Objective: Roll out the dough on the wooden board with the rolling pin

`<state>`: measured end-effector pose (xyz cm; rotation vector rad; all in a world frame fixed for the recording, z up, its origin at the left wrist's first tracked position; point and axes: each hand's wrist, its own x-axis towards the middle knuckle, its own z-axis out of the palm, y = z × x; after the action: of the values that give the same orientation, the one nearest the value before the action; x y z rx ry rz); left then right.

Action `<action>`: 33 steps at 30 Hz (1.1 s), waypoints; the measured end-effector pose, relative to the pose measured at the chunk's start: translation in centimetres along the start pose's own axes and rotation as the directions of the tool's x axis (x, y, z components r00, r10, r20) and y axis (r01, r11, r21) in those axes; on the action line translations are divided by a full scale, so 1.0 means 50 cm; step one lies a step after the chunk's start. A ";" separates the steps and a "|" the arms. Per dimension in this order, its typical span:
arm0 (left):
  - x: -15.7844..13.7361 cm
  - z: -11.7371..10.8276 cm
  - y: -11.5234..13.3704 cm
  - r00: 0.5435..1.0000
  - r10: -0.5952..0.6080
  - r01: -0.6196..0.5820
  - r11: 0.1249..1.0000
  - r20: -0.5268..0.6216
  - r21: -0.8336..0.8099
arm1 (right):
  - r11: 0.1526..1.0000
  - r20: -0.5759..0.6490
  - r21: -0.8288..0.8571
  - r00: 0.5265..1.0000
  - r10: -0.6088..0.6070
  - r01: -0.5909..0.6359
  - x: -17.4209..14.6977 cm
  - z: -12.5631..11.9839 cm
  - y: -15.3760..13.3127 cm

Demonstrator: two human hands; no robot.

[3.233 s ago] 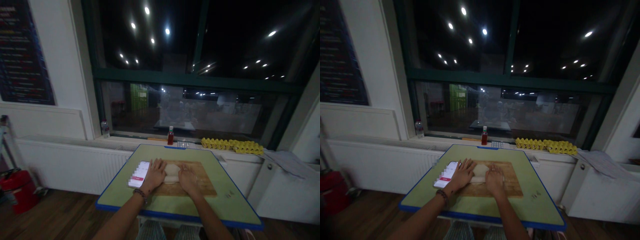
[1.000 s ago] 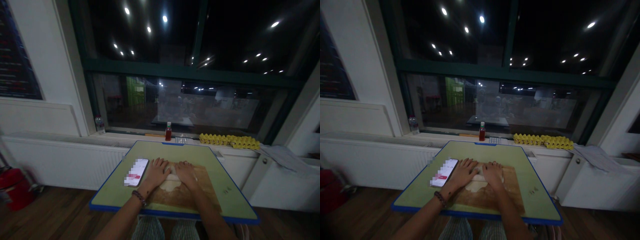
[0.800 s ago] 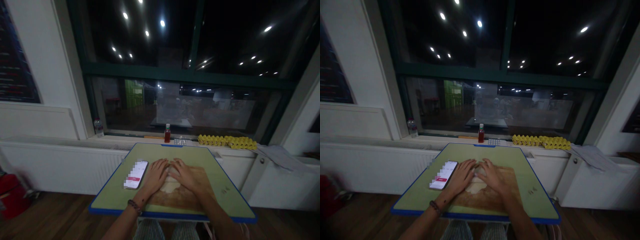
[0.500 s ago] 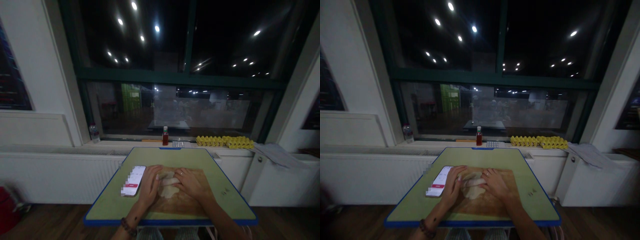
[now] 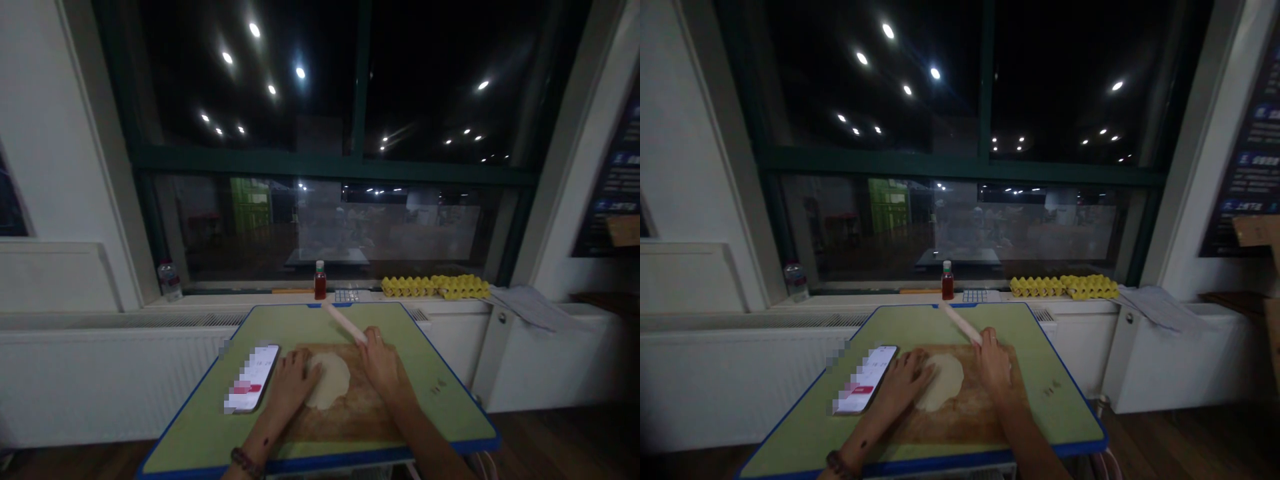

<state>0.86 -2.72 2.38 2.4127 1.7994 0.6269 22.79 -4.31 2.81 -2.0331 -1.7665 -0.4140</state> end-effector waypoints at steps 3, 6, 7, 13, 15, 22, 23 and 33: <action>0.002 0.005 0.018 0.998 -0.047 0.044 0.997 0.046 0.067 | 1.000 -0.003 0.013 1.000 -0.008 0.008 0.002 0.007 -0.001; 0.006 0.004 0.040 0.995 -0.073 0.065 0.991 0.065 0.119 | 1.000 -0.010 0.028 1.000 -0.014 0.015 0.002 0.013 0.001; 0.009 0.004 0.046 0.994 -0.078 0.067 0.990 0.077 0.128 | 0.999 -0.013 0.035 1.000 -0.019 0.020 0.002 0.014 0.002; 0.037 0.012 0.047 0.982 -0.131 0.114 0.986 0.136 0.123 | 0.999 -0.036 0.043 0.999 -0.029 0.030 -0.004 0.007 0.006; 0.045 0.014 0.040 0.980 -0.135 0.120 0.987 0.144 0.105 | 0.998 -0.039 0.049 0.999 -0.036 0.038 -0.005 0.004 0.004; 0.047 -0.001 0.035 0.986 -0.082 0.078 0.996 0.143 0.032 | 0.998 -0.008 0.047 0.999 -0.034 0.034 -0.005 -0.011 0.000; 0.045 -0.003 0.035 0.989 -0.060 0.058 0.998 0.135 0.018 | 0.998 -0.008 0.051 0.999 -0.037 0.038 -0.006 -0.013 0.000; 0.042 -0.037 0.070 0.998 0.045 -0.058 0.956 -0.051 -0.288 | 0.988 -0.103 0.154 0.995 0.001 0.015 -0.001 0.019 0.017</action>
<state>3.84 -2.23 5.68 2.2701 1.5370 0.8862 23.60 -3.99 1.83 -1.8654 -1.6904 -0.3655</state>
